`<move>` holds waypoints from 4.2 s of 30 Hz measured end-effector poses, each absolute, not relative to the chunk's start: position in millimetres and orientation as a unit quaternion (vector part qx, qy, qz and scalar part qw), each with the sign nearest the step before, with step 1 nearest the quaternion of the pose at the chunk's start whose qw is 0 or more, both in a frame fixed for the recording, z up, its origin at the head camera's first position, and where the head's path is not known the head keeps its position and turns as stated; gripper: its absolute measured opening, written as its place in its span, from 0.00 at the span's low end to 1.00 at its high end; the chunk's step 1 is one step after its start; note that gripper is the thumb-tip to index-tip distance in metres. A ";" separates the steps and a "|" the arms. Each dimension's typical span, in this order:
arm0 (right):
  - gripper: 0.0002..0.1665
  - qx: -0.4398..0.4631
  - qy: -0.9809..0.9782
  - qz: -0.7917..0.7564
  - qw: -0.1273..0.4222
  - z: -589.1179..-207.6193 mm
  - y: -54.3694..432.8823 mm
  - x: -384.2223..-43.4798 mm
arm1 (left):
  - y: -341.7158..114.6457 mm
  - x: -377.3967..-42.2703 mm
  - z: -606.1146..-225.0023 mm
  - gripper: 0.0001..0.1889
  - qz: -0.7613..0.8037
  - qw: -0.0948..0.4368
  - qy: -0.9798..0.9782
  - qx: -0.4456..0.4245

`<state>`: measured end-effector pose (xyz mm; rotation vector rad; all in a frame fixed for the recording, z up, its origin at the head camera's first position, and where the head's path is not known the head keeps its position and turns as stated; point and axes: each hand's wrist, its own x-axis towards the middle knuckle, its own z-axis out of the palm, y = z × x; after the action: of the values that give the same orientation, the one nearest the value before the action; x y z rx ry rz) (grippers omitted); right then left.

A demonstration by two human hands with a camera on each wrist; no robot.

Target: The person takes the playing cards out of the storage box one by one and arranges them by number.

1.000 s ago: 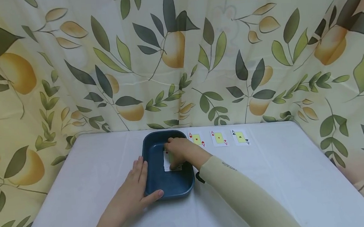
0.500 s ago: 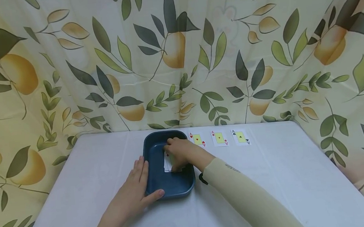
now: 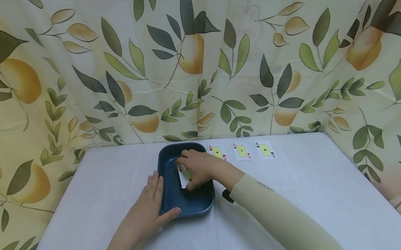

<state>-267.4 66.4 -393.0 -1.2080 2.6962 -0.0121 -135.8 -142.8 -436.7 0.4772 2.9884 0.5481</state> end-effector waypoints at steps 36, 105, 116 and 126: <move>0.52 -0.345 0.935 -0.041 0.068 -360.1 136.9 -260.1 | -140.6 -136.1 -439.6 0.60 0.179 0.025 0.973 0.145; 0.51 -0.294 0.945 -0.095 0.110 -401.3 173.9 -268.1 | -141.2 -135.0 -436.2 0.58 0.193 0.018 0.969 0.155; 0.53 -0.323 0.936 -0.119 0.080 -367.3 149.6 -263.6 | -141.7 -135.7 -435.9 0.59 0.187 0.019 0.970 0.152; 0.54 -0.380 0.916 -0.093 0.090 -372.5 106.8 -259.2 | -142.8 -138.0 -438.0 0.59 0.184 0.016 0.970 0.159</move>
<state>-259.2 106.8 -372.5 -1.1302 2.7241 -0.2772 -138.0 -142.8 -438.0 0.4945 3.0155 0.5720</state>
